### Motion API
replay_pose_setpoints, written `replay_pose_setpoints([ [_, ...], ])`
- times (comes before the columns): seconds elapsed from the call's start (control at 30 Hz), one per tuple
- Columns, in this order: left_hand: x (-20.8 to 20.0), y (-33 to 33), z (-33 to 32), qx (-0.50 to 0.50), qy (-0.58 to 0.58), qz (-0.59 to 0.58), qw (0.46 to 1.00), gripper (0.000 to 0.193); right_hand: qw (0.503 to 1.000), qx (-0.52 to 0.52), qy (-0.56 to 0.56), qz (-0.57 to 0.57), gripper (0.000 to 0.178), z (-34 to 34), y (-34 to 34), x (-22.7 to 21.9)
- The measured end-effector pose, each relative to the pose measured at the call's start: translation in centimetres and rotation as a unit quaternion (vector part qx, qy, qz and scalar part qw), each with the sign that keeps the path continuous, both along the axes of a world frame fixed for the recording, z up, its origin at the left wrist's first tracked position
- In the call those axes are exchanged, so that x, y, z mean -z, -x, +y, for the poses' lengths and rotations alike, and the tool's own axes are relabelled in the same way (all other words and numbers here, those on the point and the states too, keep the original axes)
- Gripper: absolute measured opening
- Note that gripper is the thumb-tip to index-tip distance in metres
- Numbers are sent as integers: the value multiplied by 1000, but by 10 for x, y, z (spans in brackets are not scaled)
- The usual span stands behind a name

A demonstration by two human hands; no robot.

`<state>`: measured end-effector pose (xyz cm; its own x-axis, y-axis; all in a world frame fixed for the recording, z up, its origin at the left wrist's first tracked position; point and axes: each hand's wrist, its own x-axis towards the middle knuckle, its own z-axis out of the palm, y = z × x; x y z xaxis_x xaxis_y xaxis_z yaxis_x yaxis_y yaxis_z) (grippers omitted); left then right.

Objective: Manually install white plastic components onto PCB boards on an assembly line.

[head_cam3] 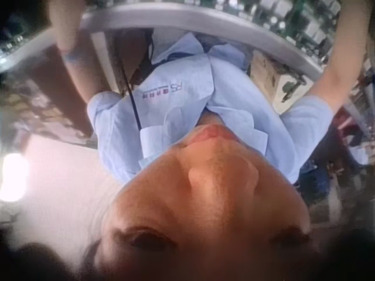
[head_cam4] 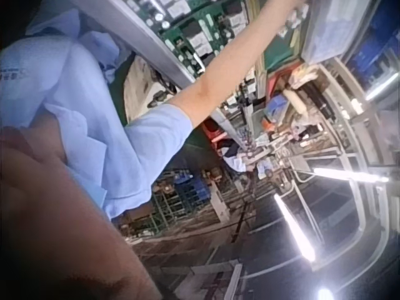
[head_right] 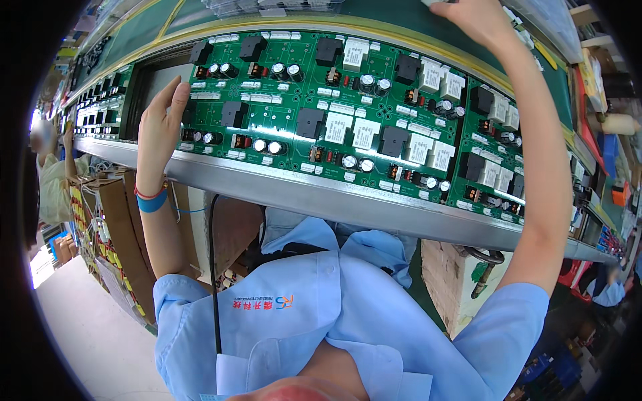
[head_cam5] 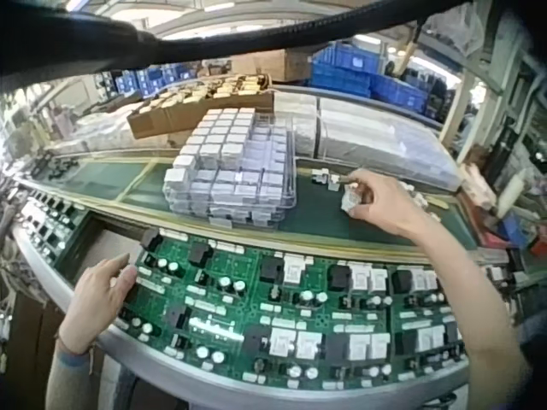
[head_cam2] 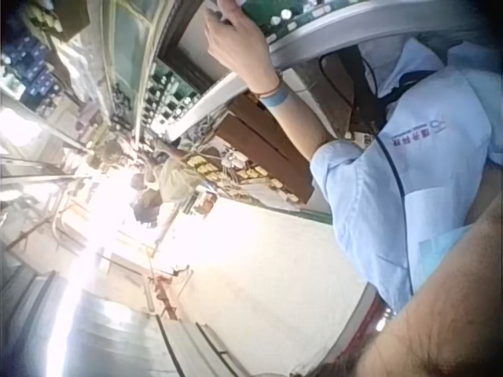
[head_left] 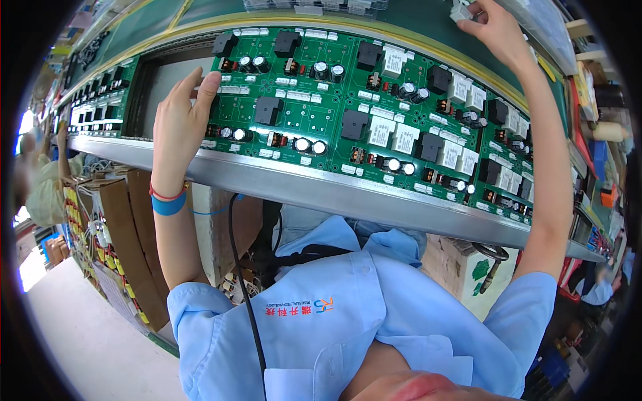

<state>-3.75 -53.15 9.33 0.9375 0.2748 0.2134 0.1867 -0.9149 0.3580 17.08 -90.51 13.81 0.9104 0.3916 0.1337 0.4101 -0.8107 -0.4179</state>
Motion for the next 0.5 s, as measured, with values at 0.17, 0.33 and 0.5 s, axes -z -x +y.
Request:
replay_pose_setpoints([
  [0.17,3,0,3,-15,24,15,999,62,988,-125,-66,55,34,10,56,12],
  [0.33,8,0,8,4,66,-11,998,56,979,-188,55,-65,35,25,77,18],
  [0.5,7,4,-4,13,114,-20,993,55,955,-211,161,-135,41,25,81,17],
])
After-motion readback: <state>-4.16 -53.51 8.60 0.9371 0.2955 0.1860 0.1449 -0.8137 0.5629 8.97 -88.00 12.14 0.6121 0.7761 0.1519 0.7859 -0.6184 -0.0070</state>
